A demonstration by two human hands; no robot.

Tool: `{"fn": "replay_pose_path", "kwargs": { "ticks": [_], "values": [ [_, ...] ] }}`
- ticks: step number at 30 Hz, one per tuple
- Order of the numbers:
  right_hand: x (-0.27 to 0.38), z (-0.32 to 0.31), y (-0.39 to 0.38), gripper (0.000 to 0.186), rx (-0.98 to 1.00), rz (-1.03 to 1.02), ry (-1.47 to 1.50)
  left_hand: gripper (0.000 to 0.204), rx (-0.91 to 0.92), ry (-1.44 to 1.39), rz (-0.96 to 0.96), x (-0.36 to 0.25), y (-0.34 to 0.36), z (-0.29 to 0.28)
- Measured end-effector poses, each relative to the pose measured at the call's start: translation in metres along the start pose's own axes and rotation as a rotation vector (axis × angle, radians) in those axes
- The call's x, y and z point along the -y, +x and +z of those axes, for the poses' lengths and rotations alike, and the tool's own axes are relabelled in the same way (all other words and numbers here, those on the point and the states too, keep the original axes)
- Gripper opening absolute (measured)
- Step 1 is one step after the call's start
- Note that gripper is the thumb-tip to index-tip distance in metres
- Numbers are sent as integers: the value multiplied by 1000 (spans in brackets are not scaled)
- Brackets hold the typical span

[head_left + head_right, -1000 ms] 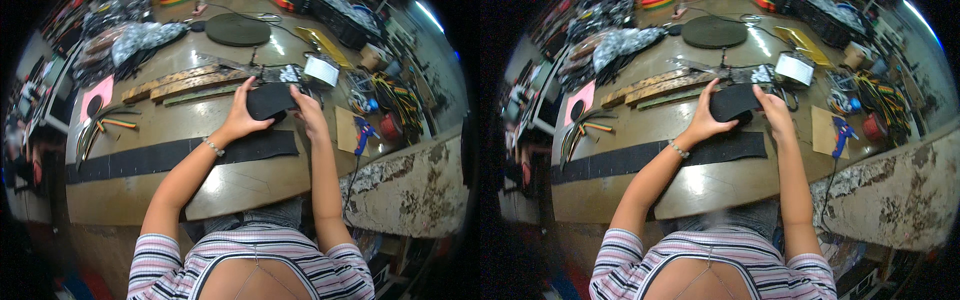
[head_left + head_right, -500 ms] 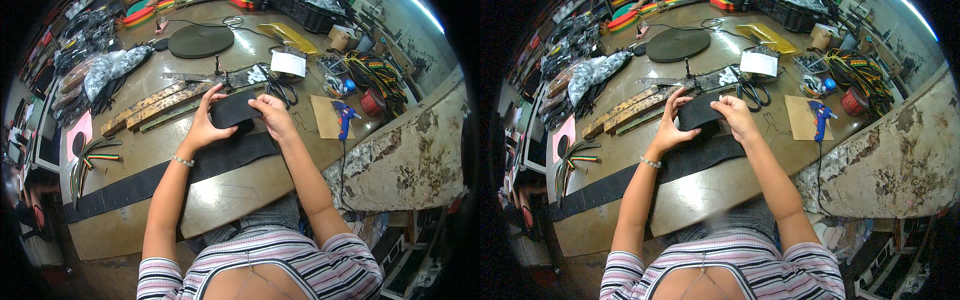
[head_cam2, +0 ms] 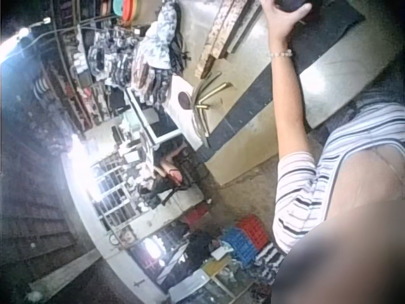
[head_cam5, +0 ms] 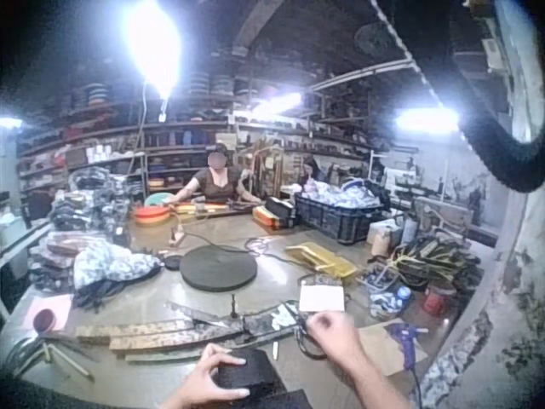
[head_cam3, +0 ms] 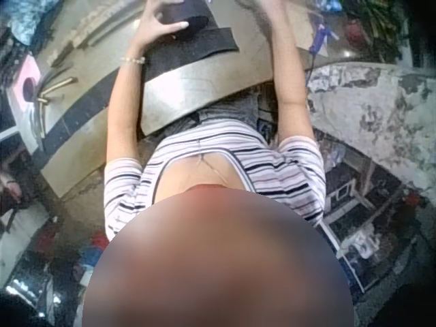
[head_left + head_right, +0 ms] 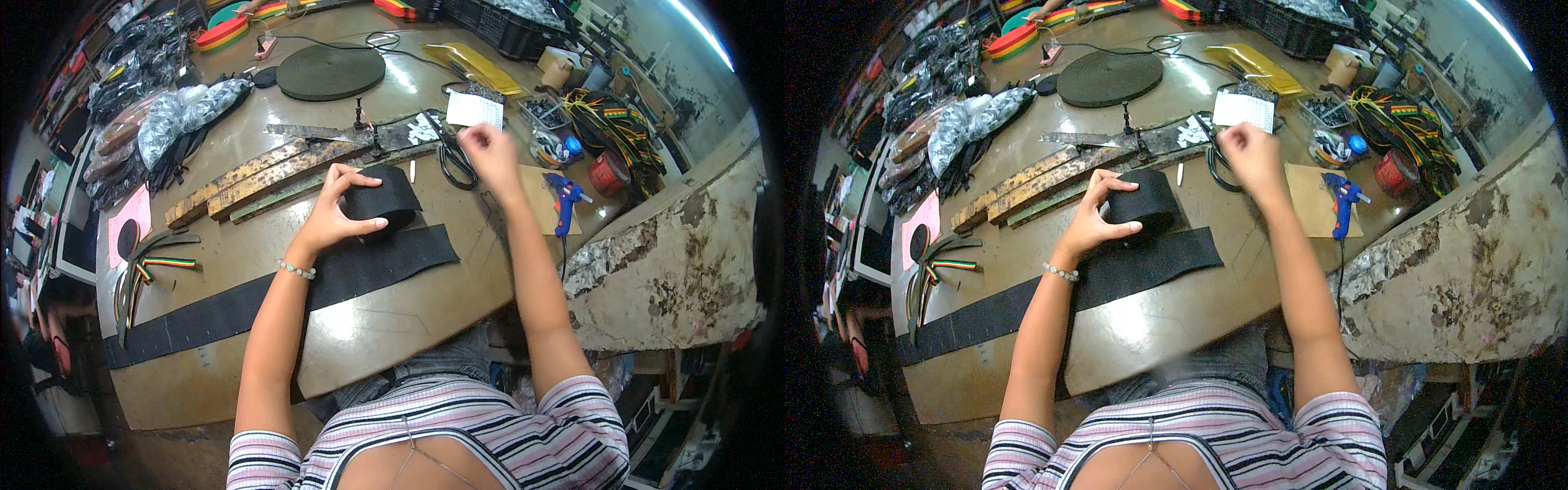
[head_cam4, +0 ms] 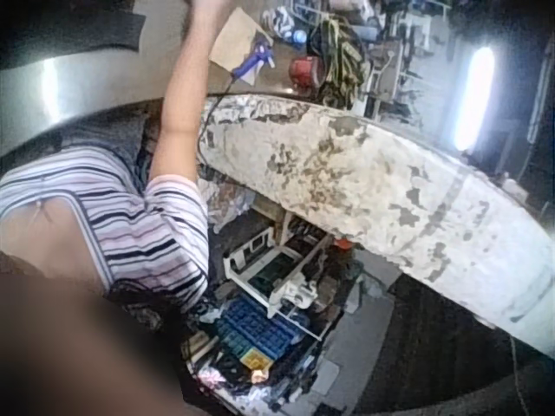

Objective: The person measures and marks a long strip of black fabric using a paper template and a white marker, then cuts the fabric into rectangular pieces with scissors. The cut pieces are stacked on the table.

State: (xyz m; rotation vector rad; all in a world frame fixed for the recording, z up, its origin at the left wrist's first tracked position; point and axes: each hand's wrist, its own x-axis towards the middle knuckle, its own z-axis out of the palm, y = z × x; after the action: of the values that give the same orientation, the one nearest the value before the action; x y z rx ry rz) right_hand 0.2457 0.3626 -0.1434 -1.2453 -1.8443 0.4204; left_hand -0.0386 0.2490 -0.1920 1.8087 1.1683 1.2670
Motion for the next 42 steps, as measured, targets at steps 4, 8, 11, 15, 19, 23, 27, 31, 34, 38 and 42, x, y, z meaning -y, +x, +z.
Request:
{"fn": "replay_pose_path", "kwargs": {
  "ticks": [4, 8, 11, 15, 19, 23, 27, 31, 34, 38, 42],
  "values": [
    [-39, -18, 74, 19, -200, -181, -182, 61, -66, 103, 125, -1, 0, 9],
    [-62, -22, 115, 18, -24, -390, -333, 57, -136, 172, 177, -3, 1, 11],
    [-63, -24, 122, 14, 123, -462, -426, 54, -187, 114, 176, -3, -1, 7],
    [-56, -23, 117, 9, 128, -545, -509, 53, -183, 77, 216, -4, -2, 0],
    [-46, -19, 117, 14, -32, -495, -439, 53, -175, 112, 232, -2, -3, 4],
    [-10, -11, 95, 17, -489, -270, -47, 52, -160, 111, 236, 0, -4, 6],
    [40, 31, 1, 15, 176, 324, 622, 54, -152, 132, 244, -4, -2, 9],
    [68, 79, -64, 14, 58, 46, 62, 59, -82, 273, 207, -11, -3, 22],
    [74, 83, -63, 15, 19, 22, 27, 59, -158, 238, 258, -13, -8, 30],
    [74, 66, -43, 17, -1, -107, 47, 66, -234, 89, 303, -11, -7, 38],
    [65, 68, -44, 15, -12, -56, 35, 69, -183, 80, 297, -7, -5, 38]
  ]
}}
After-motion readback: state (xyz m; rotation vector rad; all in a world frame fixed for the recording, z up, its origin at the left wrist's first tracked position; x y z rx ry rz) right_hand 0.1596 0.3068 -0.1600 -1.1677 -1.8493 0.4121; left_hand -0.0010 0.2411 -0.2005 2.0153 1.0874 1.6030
